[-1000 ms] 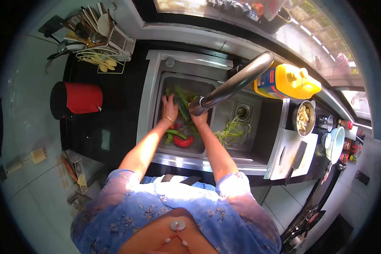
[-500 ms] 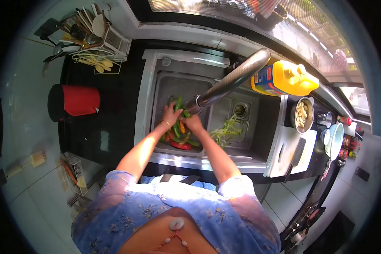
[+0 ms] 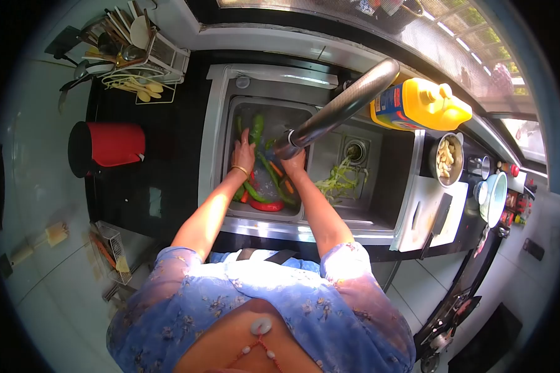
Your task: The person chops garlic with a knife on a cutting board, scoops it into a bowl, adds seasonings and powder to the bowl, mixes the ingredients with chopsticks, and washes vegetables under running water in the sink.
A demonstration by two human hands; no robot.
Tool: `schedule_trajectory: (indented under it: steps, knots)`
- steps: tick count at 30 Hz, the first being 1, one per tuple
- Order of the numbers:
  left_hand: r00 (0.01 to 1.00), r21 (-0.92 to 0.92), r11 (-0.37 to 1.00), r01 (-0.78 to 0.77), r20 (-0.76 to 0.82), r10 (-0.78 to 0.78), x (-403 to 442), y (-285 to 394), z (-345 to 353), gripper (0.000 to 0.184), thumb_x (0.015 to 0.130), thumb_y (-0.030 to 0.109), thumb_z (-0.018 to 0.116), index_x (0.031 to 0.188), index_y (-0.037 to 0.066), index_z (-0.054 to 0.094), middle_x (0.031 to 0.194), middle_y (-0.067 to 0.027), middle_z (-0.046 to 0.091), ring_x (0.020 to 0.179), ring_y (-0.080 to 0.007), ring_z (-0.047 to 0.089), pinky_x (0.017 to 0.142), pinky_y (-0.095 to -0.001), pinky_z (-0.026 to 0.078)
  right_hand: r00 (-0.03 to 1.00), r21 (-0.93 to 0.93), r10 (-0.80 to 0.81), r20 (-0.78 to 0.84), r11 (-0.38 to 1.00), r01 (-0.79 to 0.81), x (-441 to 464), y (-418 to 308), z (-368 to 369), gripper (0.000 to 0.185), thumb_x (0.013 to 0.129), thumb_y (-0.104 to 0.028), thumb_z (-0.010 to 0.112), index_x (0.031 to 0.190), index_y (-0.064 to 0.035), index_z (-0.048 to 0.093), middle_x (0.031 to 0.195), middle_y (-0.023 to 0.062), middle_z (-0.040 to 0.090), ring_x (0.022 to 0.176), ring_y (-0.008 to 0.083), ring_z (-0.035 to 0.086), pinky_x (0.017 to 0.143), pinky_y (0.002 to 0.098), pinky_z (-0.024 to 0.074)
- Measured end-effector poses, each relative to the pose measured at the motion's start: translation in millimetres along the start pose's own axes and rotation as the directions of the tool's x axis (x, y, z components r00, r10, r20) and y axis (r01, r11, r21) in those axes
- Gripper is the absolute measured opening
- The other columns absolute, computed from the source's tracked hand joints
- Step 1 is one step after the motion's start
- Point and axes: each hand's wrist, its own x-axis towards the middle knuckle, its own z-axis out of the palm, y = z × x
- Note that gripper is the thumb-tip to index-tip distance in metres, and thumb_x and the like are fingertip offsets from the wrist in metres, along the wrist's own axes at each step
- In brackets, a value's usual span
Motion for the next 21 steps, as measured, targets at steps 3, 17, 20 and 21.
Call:
schedule_trajectory:
  steps: [3, 17, 20, 21]
  knots:
    - [0.992, 0.061, 0.998, -0.011, -0.121, 0.019, -4.2, 7.7, 18.0, 0.061, 0.086, 0.011, 0.048, 0.14, 0.019, 0.021, 0.107, -0.0325, 0.05, 0.088, -0.0492, 0.055, 0.07, -0.0556, 0.044, 0.991, -0.089, 0.057, -0.122, 0.994, -0.068, -12.3, -20.2, 12.4, 0.03, 0.076, -0.016, 0.062, 0.104, -0.0073, 0.059, 0.096, 0.0172, 0.064, 0.092, 0.0345, 0.062, 0.077, 0.0404, 0.0483]
    - [0.96, 0.111, 0.991, -0.077, 0.277, 0.044, -35.1, 6.4, 1.1, 0.075, 0.068, -0.011, 0.049, 0.135, 0.02, 0.039, 0.135, -0.0308, 0.024, 0.114, -0.047, 0.043, 0.093, -0.0469, 0.042, 0.957, 0.037, 0.251, 0.143, 0.965, -0.259, -21.1, -18.3, 4.5, 0.044, 0.07, -0.01, 0.065, 0.113, -0.0016, 0.056, 0.106, 0.0201, 0.062, 0.1, 0.034, 0.059, 0.084, 0.0374, 0.0457]
    - [0.988, 0.142, 0.979, -0.145, 0.069, 0.136, -38.5, 11.3, -12.8, 0.055, 0.072, 0.0, 0.057, 0.125, 0.013, 0.051, 0.136, -0.0262, 0.027, 0.119, -0.0446, 0.039, 0.094, -0.0447, 0.04, 0.937, 0.11, 0.348, -0.019, 0.933, -0.344, -8.4, -8.2, -6.3, 0.044, 0.069, -0.008, 0.067, 0.111, -0.0017, 0.056, 0.102, 0.0199, 0.064, 0.096, 0.035, 0.061, 0.08, 0.0379, 0.0475]
    - [0.978, 0.151, 0.971, -0.186, -0.066, 0.197, -34.9, 15.3, -18.8, 0.051, 0.073, 0.005, 0.06, 0.123, 0.011, 0.053, 0.136, -0.025, 0.029, 0.119, -0.0435, 0.039, 0.093, -0.0441, 0.04, 0.939, 0.116, 0.343, -0.023, 0.934, -0.338, -10.7, -16.4, -7.9, 0.044, 0.069, -0.008, 0.067, 0.111, -0.0017, 0.056, 0.102, 0.0199, 0.064, 0.096, 0.035, 0.061, 0.08, 0.0379, 0.0475]
